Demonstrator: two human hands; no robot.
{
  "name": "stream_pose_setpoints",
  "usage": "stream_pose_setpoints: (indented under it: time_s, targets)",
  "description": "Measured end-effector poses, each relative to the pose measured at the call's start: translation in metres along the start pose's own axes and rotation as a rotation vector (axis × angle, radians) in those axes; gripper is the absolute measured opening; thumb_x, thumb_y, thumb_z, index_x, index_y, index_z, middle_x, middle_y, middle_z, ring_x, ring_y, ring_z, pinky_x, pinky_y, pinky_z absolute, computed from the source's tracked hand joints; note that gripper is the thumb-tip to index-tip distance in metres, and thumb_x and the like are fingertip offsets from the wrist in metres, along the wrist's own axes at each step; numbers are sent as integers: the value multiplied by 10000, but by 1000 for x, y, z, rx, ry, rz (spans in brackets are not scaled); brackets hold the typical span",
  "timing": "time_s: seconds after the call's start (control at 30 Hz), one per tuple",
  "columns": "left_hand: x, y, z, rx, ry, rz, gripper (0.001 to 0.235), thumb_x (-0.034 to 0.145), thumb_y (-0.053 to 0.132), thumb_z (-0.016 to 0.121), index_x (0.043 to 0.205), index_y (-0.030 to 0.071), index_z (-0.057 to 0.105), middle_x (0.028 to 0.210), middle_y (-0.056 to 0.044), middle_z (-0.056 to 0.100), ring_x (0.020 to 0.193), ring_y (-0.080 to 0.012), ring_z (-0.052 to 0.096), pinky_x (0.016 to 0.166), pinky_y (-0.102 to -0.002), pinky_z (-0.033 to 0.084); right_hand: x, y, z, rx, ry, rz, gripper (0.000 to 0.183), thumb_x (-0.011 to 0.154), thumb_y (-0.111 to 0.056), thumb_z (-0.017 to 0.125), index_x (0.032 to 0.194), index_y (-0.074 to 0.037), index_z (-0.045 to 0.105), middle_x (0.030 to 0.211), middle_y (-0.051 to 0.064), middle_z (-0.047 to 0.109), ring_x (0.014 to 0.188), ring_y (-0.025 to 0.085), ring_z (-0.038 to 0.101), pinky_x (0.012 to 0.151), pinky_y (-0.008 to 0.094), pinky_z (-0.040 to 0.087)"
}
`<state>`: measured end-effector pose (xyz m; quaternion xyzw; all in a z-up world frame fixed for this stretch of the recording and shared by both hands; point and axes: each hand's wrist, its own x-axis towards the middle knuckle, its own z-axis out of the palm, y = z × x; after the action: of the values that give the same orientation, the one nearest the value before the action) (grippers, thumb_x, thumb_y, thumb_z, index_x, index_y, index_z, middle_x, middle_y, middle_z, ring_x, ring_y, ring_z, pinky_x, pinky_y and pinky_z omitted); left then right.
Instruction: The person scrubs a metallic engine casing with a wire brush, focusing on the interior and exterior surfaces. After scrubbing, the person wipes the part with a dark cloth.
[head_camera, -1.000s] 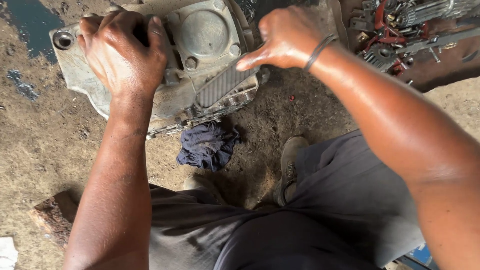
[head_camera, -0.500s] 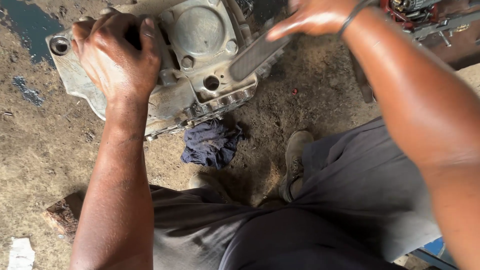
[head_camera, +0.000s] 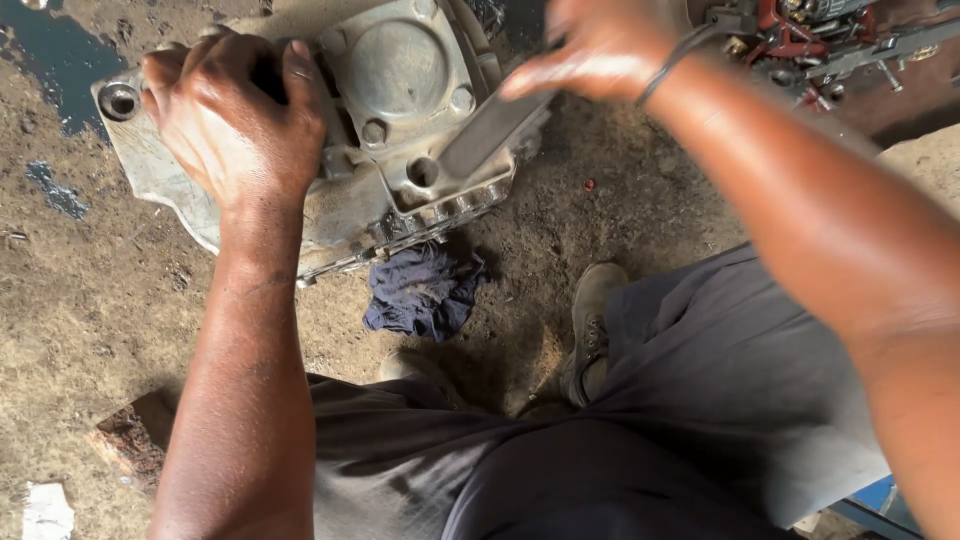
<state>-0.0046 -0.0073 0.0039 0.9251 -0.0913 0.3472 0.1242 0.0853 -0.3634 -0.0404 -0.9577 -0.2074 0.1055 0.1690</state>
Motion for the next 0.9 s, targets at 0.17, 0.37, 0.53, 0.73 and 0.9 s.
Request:
stream_pose_setpoints:
  time_s: [0.17,0.37,0.53,0.73,0.9]
  targets:
    - [1,-1,-5,-62,-40,15,139,938,165,695,906,61,782,903,-70,745,805,-243,628,935,-451,408,-5,-36,7,-176,127,-91,834,665,-833,763,791,-12,691,853,201,671,812,357,663,753,493,566]
    - [0,-1,-1,-53,-32,-3,151,914,184,692,898,68,787,868,-69,742,770,-243,613,906,-450,412,-6,8,-8,47,115,-12,839,688,-853,742,910,-48,658,873,100,618,828,285,602,755,485,525]
    - [2,1,-5,-12,-24,8,149,908,180,704,901,61,794,852,-82,737,814,-294,599,873,-446,425,-10,-31,26,-350,372,-294,848,705,-904,740,707,-60,654,776,118,648,747,279,652,646,411,561]
    - [-2,-6,0,-23,-19,29,138,911,163,698,883,61,787,906,-73,757,815,-266,604,868,-442,418,-15,2,-20,143,201,-84,863,663,-935,637,801,-85,579,752,29,516,580,189,524,485,318,432]
    - [0,-8,6,24,-34,7,158,944,201,752,844,82,783,798,-71,745,675,-215,636,973,-518,418,-28,-67,38,-273,467,-226,819,684,-874,760,643,-77,572,608,48,539,521,203,526,547,370,510]
